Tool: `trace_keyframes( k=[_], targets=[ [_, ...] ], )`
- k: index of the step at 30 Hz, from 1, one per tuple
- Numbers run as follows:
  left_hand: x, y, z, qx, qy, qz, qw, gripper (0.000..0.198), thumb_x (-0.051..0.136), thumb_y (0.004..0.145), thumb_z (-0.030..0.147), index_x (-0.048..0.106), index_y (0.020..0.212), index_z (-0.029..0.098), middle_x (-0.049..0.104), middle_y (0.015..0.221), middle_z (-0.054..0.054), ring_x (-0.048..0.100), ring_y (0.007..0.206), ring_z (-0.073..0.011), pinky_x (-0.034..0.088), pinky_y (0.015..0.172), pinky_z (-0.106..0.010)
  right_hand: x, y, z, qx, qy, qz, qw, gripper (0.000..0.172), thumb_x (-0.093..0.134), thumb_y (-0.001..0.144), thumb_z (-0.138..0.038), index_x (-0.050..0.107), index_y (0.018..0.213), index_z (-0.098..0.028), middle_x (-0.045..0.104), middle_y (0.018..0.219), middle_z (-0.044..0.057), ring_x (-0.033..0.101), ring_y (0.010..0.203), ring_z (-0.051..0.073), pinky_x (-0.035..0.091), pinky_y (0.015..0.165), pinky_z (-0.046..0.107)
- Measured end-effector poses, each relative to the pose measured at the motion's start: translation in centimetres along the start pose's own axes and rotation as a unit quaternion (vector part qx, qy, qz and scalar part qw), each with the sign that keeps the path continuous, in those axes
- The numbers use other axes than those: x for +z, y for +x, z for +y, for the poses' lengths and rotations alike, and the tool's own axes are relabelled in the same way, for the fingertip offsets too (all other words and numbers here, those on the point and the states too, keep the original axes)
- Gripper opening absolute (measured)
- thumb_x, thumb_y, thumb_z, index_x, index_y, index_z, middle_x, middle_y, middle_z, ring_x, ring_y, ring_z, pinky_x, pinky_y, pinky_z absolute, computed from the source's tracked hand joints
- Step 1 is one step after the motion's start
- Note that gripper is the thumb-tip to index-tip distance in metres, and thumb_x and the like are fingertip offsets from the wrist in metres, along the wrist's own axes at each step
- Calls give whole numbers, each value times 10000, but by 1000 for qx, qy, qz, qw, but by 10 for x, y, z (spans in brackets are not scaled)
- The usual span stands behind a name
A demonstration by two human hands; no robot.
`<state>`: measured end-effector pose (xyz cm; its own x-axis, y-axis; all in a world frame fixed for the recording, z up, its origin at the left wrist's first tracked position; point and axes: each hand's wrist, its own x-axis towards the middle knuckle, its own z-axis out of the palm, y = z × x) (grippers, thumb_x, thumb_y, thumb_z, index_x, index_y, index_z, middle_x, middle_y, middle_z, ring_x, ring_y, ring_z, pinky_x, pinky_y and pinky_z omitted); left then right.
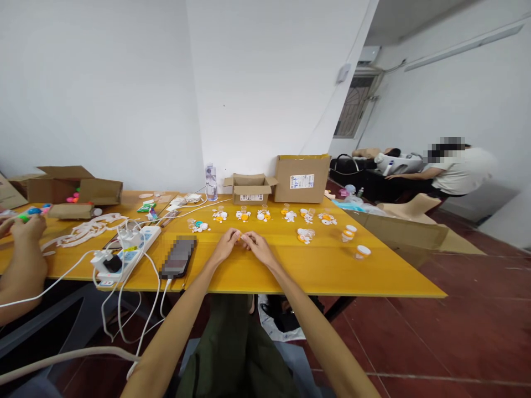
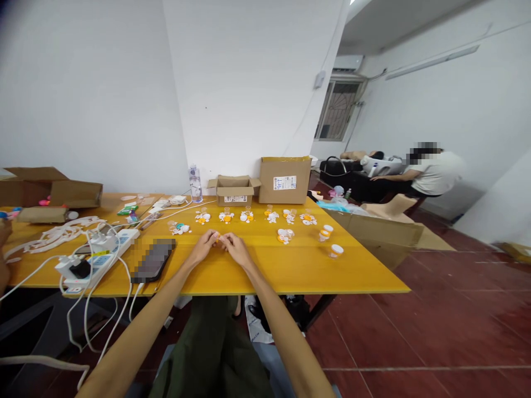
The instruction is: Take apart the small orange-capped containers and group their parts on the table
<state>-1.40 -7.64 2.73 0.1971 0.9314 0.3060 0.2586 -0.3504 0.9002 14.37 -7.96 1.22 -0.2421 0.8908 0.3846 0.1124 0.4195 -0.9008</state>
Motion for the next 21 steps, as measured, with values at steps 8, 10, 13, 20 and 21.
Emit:
trace_keyframes(
  k=[8, 10, 13, 20, 21],
  targets=[
    [-1, 0, -1, 4, -5, 14, 1000, 356, 541, 865, 539, 631, 871, 195, 628, 739, 8, 575, 740, -167, 478, 740, -291, 1, 0, 1, -9, 3, -3, 1000, 259, 608, 799, -473, 531, 899, -246, 632, 794, -19, 608, 751, 163, 498, 710, 300],
    [-1, 0, -1, 7, -5, 14, 1000, 352, 546, 863, 534, 625, 850, 191, 624, 736, 10, 567, 722, -162, 478, 736, -289, 1, 0, 1, 5, 6, -13, 1000, 250, 545, 839, -486, 534, 879, -240, 617, 735, -21, 597, 694, 158, 492, 680, 297],
    [-1, 1, 0, 8, -5, 6, 1000, 353, 534, 868, 532, 621, 842, 191, 616, 732, 12, 562, 712, -160, 477, 736, -289, -1, 0, -1, -13, 11, -3, 1000, 251, 605, 788, -464, 524, 877, -244, 632, 798, -15, 606, 721, 160, 497, 698, 301],
    [-2, 0, 2, 19, -1, 0, 1000, 348, 525, 877, 521, 623, 858, 188, 612, 744, 11, 566, 736, -161, 472, 767, -294, 0, 1, -1, 2, 0, -15, 1000, 239, 566, 820, -473, 543, 875, -241, 632, 766, -21, 609, 728, 164, 494, 720, 310],
    [-2, 0, 2, 19, -3, -3, 1000, 350, 525, 876, 524, 621, 853, 188, 606, 736, 13, 564, 731, -161, 472, 763, -294, 0, 1, -2, 3, -2, -18, 1000, 235, 536, 840, -473, 546, 866, -241, 626, 739, -24, 604, 709, 163, 494, 710, 309]
  ],
)
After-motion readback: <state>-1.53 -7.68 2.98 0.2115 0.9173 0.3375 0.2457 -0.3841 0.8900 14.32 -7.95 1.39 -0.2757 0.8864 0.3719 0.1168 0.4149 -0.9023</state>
